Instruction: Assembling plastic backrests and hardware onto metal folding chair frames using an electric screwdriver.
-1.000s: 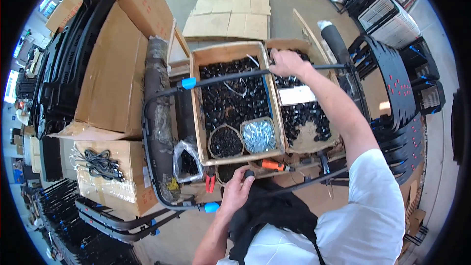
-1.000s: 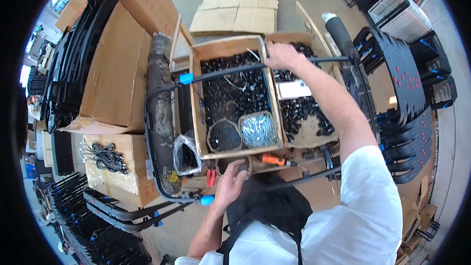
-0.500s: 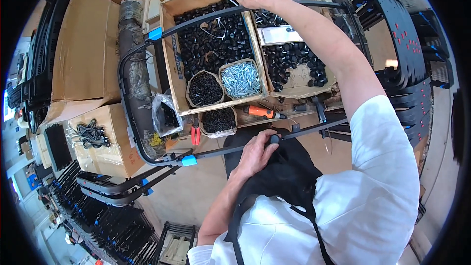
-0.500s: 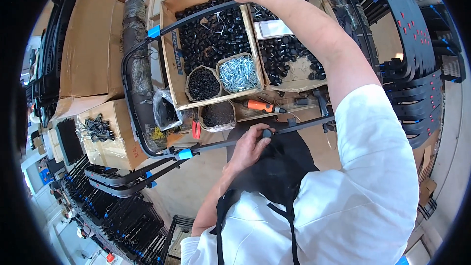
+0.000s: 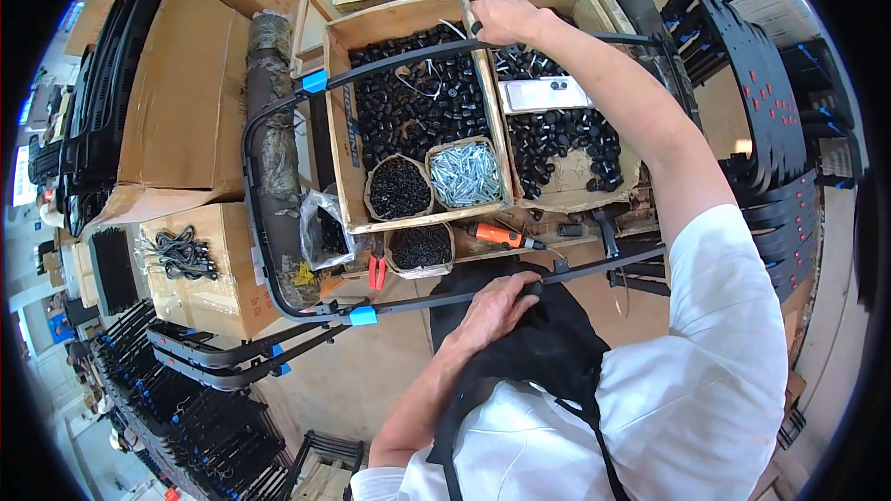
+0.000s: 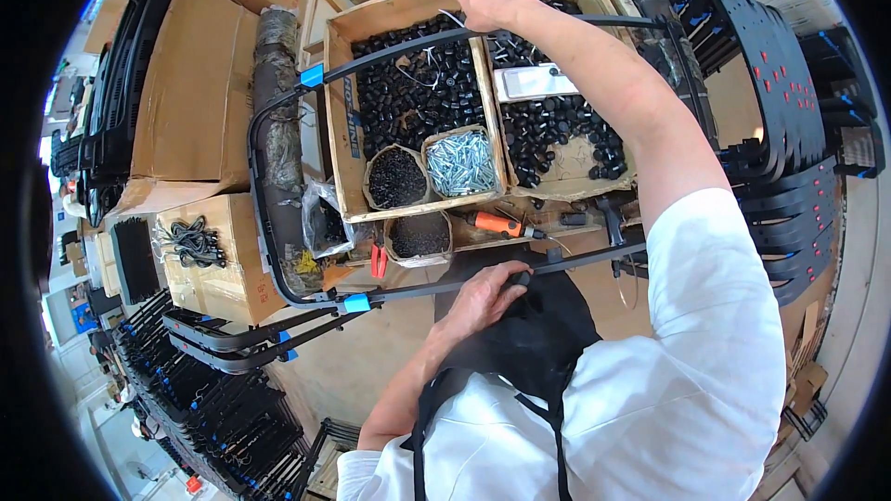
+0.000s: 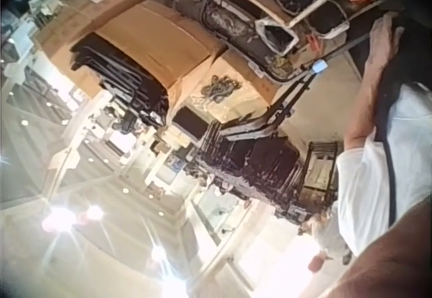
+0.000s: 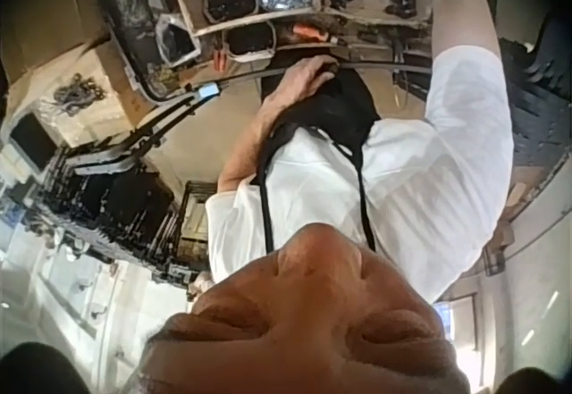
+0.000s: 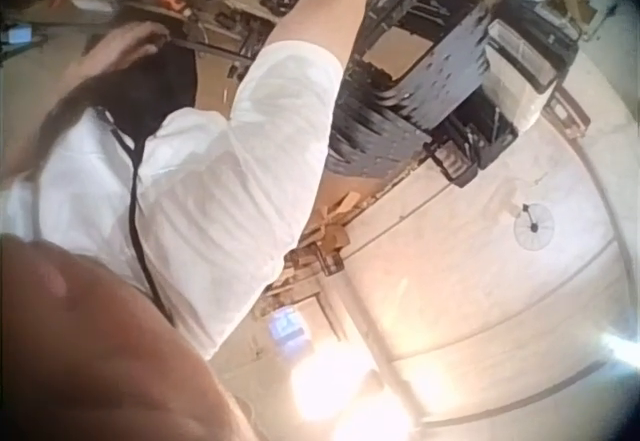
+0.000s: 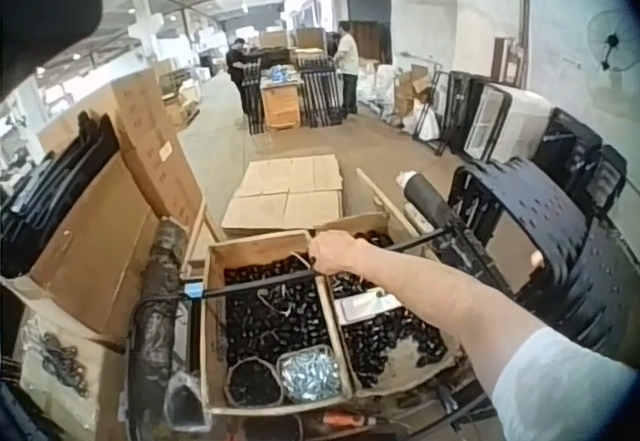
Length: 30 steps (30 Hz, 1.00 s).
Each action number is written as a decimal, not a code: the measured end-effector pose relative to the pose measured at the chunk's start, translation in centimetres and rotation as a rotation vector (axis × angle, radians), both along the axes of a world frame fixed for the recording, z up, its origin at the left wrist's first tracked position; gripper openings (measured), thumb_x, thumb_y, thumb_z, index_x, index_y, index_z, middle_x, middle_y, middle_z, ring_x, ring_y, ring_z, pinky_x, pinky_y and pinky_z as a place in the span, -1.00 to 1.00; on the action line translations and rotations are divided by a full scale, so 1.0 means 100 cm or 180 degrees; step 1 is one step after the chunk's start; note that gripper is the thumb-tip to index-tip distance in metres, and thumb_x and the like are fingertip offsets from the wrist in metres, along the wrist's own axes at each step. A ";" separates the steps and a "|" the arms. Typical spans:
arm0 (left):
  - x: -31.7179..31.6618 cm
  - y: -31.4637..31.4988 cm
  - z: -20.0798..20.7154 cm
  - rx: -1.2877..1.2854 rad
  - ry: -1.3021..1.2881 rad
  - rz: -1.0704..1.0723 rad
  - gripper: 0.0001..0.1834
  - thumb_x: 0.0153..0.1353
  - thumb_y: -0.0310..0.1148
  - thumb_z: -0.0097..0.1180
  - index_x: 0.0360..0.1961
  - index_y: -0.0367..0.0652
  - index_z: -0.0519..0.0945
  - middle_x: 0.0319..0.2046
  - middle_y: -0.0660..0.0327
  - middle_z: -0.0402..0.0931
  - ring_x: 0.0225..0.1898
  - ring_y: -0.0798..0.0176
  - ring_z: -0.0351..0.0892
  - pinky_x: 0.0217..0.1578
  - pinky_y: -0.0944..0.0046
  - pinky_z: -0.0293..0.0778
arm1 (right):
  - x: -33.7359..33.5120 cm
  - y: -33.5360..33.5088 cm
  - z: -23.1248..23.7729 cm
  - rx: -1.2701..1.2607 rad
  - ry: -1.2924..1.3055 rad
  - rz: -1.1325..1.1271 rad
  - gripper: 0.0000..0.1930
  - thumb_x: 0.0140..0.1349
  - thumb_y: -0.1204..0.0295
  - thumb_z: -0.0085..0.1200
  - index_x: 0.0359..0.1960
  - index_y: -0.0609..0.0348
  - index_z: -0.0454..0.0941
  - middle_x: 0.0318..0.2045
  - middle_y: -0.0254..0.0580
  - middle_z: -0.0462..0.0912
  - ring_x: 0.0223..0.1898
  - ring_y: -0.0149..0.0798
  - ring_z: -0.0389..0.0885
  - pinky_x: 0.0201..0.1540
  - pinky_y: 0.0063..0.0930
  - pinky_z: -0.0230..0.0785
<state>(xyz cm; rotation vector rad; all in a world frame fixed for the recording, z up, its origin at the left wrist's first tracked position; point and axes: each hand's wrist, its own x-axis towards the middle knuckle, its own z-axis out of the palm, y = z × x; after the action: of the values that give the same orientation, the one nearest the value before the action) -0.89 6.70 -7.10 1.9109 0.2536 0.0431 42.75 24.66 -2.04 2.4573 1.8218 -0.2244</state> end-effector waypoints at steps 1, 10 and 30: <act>0.000 0.001 0.000 0.0008 -0.0005 0.0025 -0.60 0.38 -0.34 0.30 0.20 -0.10 0.53 -0.08 -0.03 0.66 -0.02 -0.19 0.66 0.01 -0.09 0.58 | -0.003 -0.001 0.006 -0.0108 -0.0015 -0.0016 -0.64 0.28 0.28 0.15 -0.04 0.31 0.72 0.03 0.17 0.76 0.16 0.14 0.70 0.26 -0.02 0.54; 0.007 0.001 -0.010 -0.0236 0.0283 -0.0041 -0.63 0.43 -0.27 0.24 0.18 -0.11 0.54 -0.08 -0.08 0.66 0.00 -0.22 0.66 0.00 -0.10 0.57 | 0.001 0.007 0.005 -0.0139 -0.0060 -0.0143 -0.52 0.35 0.05 0.16 -0.03 0.27 0.74 0.03 0.13 0.77 0.16 0.12 0.71 0.26 -0.06 0.54; 0.014 0.001 -0.007 -0.0510 0.0036 -0.0308 -0.63 0.42 -0.41 0.15 0.23 -0.12 0.59 0.09 0.02 0.63 0.20 -0.12 0.56 0.30 -0.01 0.43 | -0.011 0.020 0.011 -0.0535 -0.0106 -0.0278 -0.54 0.28 0.14 0.15 0.01 0.27 0.74 0.01 0.20 0.77 0.11 0.15 0.74 0.19 0.01 0.57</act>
<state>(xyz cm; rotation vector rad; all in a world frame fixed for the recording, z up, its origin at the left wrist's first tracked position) 0.51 6.76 -7.77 1.7617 0.1669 -0.0514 41.67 26.68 -0.90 2.4112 1.6132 -0.3256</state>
